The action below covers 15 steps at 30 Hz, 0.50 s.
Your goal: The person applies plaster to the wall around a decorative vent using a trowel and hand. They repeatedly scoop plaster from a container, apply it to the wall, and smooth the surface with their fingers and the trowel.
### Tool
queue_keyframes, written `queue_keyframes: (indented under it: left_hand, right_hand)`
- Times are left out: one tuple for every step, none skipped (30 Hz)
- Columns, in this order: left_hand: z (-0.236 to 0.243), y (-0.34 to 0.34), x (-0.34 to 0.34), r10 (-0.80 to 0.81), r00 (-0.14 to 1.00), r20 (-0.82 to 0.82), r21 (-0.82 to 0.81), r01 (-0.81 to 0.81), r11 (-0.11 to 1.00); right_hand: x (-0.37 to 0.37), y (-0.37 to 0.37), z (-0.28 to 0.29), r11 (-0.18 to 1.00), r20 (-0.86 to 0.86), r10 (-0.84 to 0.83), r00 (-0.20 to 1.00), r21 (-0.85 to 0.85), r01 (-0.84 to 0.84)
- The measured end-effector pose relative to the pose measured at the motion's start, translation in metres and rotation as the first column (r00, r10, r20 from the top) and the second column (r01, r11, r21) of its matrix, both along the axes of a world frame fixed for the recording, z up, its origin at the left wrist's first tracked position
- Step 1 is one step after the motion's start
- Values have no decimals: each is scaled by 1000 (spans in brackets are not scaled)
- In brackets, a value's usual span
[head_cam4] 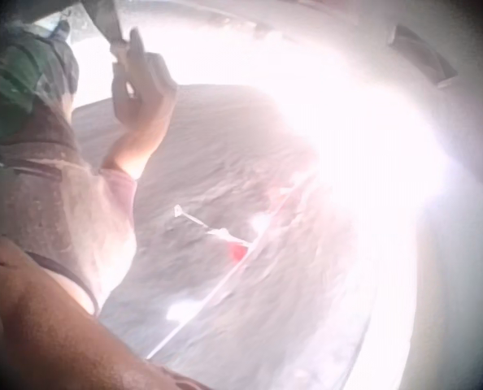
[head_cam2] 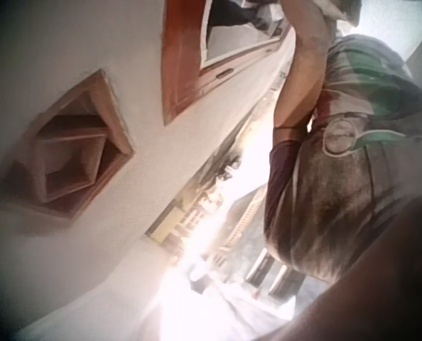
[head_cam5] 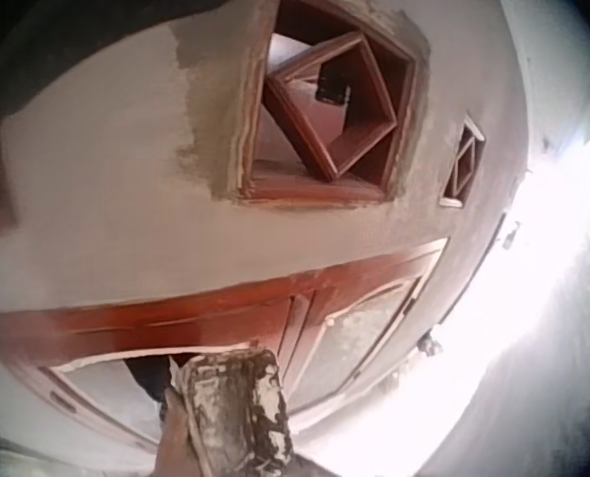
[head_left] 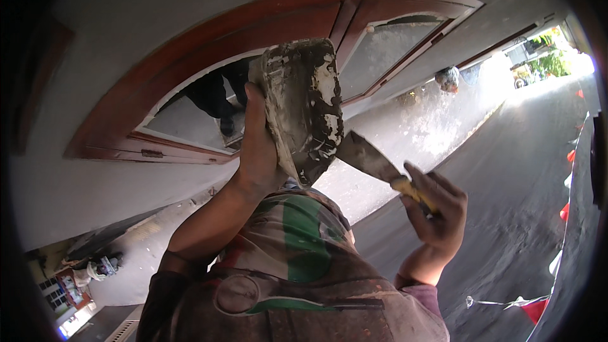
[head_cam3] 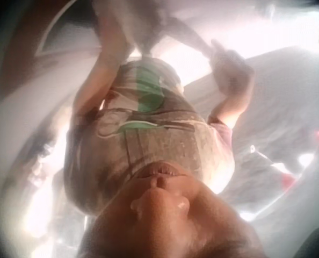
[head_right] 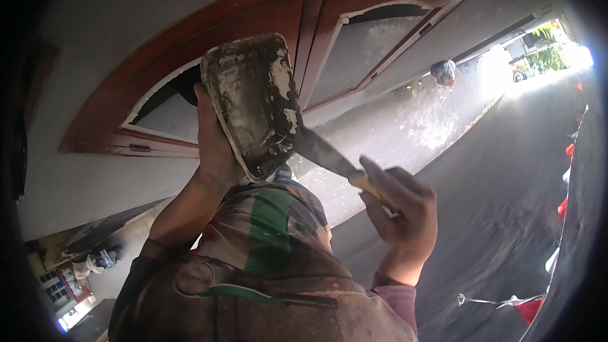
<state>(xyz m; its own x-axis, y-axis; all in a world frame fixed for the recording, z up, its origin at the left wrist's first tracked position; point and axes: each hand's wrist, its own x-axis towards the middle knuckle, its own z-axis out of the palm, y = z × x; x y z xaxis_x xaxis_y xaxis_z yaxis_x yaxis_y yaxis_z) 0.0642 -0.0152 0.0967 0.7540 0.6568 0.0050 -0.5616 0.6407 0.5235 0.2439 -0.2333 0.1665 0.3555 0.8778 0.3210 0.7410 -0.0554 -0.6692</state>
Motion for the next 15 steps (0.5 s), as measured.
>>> queue_keyframes:
  left_hand:
    - [0,1,-2,-1,999,-32,68,3,998]
    - [-1,2,-4,3,998,-63,134,5,991]
    - [-2,4,-6,-1,997,-79,152,13,988]
    - [-5,5,-7,-3,996,-95,170,19,985]
    - [-7,7,-9,-5,994,-110,186,26,982]
    - [-7,9,-11,-21,992,-126,190,45,981]
    - [-7,10,-13,-36,989,-142,193,63,979]
    - [-7,11,-16,-51,985,-162,195,83,977]
    - [-8,12,-17,-45,977,-208,230,94,969]
    - [-8,14,-18,-39,967,-254,265,108,958]
    - [-8,15,-18,-35,953,-302,299,129,946]
    - [-9,15,-19,-38,955,-293,290,127,949]
    - [-10,16,-19,-41,958,-285,282,125,951]
    - [-12,17,-19,-39,961,-275,275,117,954]
    - [-11,17,-20,-59,969,-240,252,121,960]
  right_hand:
    - [5,5,-3,999,-27,31,999,-17,-32]
    - [12,8,-6,997,-54,65,996,-33,-67]
    - [19,12,-10,993,-81,102,992,-44,-106]
    - [24,15,-11,988,-117,129,985,-74,-139]
    - [27,18,-10,980,-154,155,976,-104,-172]
    - [32,21,-11,969,-192,181,965,-133,-208]
    - [40,21,-16,960,-257,209,944,-132,-248]
    - [48,22,-22,949,-323,234,917,-129,-287]
    - [52,24,-24,939,-409,240,881,-134,-317]
    - [55,28,-25,928,-490,242,837,-134,-347]
    - [57,35,-28,915,-501,289,816,-106,-389]
    - [59,43,-27,892,-497,314,809,-139,-431]
    - [61,50,-25,866,-494,338,801,-170,-471]
    - [64,58,-26,834,-490,368,790,-201,-513]
    - [65,64,-29,830,-522,342,782,-223,-512]
